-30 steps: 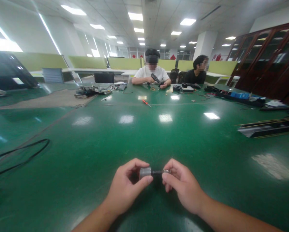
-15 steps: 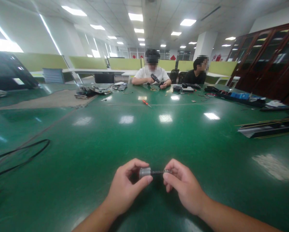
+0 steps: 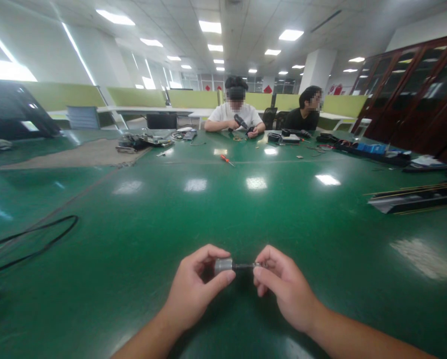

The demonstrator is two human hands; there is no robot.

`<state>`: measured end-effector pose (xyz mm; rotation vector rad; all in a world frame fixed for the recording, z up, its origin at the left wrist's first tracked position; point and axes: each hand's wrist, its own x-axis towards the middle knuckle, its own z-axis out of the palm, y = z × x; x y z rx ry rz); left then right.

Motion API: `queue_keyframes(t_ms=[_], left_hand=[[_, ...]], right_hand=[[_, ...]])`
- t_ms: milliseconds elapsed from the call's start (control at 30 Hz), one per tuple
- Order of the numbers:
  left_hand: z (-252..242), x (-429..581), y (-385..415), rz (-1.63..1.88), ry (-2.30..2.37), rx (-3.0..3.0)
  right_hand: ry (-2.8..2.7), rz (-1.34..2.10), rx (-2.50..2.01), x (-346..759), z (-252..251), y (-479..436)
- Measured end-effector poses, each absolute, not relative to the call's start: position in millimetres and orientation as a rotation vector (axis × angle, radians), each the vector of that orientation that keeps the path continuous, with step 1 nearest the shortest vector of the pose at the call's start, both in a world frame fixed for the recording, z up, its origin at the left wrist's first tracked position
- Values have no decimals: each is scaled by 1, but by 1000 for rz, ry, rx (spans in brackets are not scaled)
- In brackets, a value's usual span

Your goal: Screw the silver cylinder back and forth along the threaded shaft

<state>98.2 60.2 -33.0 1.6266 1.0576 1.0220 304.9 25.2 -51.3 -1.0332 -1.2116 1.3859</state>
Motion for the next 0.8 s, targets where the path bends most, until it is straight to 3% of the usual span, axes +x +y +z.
queue_keyframes(t_ms=[800], left_hand=[[-35, 97, 63, 1036, 1054, 1626]], right_hand=[[-1223, 1366, -1040, 306, -49, 24]])
